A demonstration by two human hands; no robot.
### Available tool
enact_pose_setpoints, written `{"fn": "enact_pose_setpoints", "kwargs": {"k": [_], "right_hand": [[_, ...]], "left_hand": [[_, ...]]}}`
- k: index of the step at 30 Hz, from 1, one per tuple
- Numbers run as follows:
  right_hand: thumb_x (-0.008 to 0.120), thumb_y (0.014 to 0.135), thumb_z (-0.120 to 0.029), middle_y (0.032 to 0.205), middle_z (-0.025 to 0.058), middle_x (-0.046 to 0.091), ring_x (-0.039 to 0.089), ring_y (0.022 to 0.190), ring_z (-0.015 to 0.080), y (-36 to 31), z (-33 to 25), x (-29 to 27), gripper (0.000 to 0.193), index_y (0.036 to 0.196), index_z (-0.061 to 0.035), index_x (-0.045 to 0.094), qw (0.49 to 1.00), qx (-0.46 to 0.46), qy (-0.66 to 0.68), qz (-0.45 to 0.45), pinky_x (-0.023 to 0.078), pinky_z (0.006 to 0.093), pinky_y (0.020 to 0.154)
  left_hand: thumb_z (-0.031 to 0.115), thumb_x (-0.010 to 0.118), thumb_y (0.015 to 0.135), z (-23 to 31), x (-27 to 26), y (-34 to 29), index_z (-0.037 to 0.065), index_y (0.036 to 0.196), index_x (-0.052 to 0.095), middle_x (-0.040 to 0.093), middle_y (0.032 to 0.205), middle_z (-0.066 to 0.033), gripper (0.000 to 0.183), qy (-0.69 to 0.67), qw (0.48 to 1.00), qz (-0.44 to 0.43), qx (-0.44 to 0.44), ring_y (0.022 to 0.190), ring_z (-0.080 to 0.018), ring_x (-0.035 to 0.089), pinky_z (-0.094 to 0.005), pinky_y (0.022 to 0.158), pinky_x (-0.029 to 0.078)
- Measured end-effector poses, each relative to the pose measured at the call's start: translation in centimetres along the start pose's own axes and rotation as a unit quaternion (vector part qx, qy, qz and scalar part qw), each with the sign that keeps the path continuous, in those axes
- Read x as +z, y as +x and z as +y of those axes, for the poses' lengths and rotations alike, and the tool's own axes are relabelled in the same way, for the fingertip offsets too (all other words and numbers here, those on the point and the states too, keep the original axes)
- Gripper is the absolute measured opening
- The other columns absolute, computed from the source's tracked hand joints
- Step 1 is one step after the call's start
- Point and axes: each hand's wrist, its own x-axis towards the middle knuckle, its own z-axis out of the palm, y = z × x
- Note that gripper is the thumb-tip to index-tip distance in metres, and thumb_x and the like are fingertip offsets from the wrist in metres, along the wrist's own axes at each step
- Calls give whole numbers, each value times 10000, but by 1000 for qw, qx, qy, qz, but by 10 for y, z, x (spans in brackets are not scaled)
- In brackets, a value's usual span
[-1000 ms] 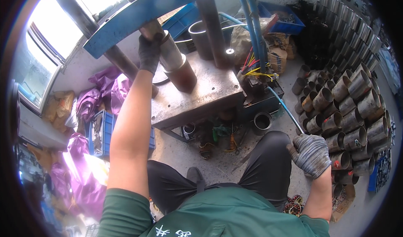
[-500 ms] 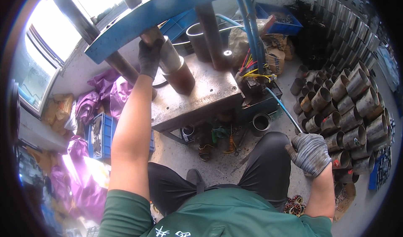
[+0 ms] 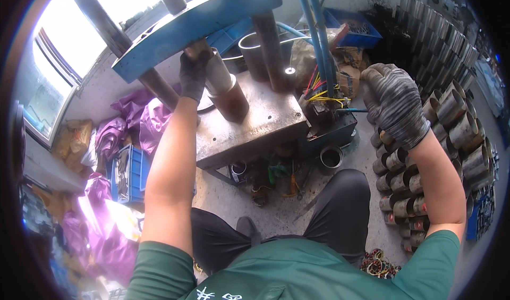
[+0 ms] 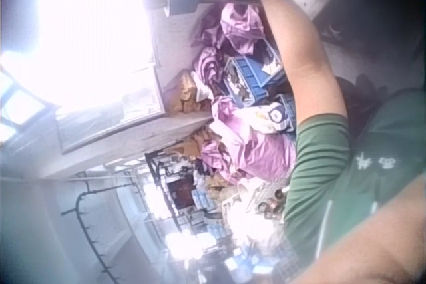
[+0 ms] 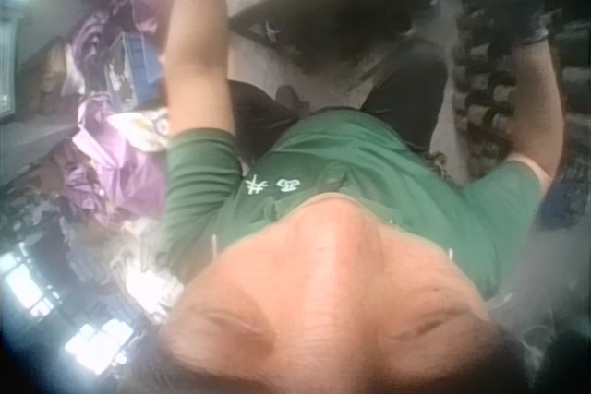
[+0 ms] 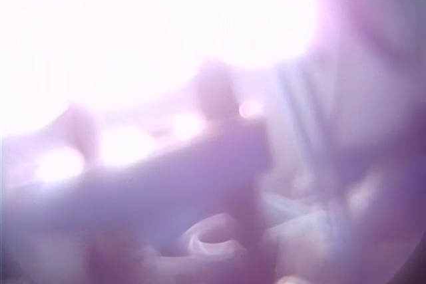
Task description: The person places metal cylinders into a press machine, operates the press with a lever, removes the cylinders, and organizes them into bins or stacks.
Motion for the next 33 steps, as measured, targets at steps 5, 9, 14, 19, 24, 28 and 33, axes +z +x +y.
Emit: {"fn": "enact_pose_setpoints", "kwargs": {"k": [5,9,14,19,24,28,33], "right_hand": [[694,875,-137,1153,190,710,692,1024,401,-43,-6,-11,318,1172,-24,692,969,130,96,-188,560,472,952],[655,896,-290,1060,191,718,720,966,400,-95,-46,-26,343,1135,-58,734,839,112,50,-531,567,486,919],[653,914,-334,1039,181,731,723,932,388,-109,-40,-32,355,1112,-55,746,851,142,59,-502,569,493,880],[670,905,-281,1081,175,733,715,940,396,-91,-40,-24,343,1140,-41,743,902,143,67,-402,568,497,874],[670,858,-243,1014,170,743,723,901,375,-99,-46,-28,269,1029,-50,751,826,110,7,-553,566,504,860],[662,864,-248,975,179,744,722,890,375,-105,-44,-29,242,981,-59,757,878,131,31,-460,563,506,840],[724,854,-327,956,169,749,731,906,376,-99,-46,-25,305,1075,-119,756,823,94,-33,-559,577,465,837]], "left_hand": [[490,861,812,-1,3,1,-23,1262,573,726,1175,-227,741,5,1000,-12,-8,1099,-363,720,-422,945,573],[496,860,812,-11,-6,4,-23,1254,577,727,1180,-227,738,12,1000,-25,-10,1116,-361,719,-420,950,576],[441,866,823,22,11,-10,-6,1286,540,723,1180,-177,722,-163,986,-41,-9,1111,-329,717,-394,975,570],[310,872,838,-6,-8,-1,38,1330,488,690,1193,-126,681,-10,999,-35,-2,1108,-296,694,-379,998,559],[251,876,832,11,3,-11,52,1351,474,661,1225,-110,687,-165,986,-27,-15,1127,-259,681,-357,1001,553],[257,900,807,17,6,-17,50,1355,462,671,1215,-112,731,-82,996,-12,36,1126,-236,678,-338,992,550],[308,902,805,7,-2,-7,34,1358,440,701,1198,-151,771,-7,998,7,58,1132,-279,699,-362,971,566]]}}
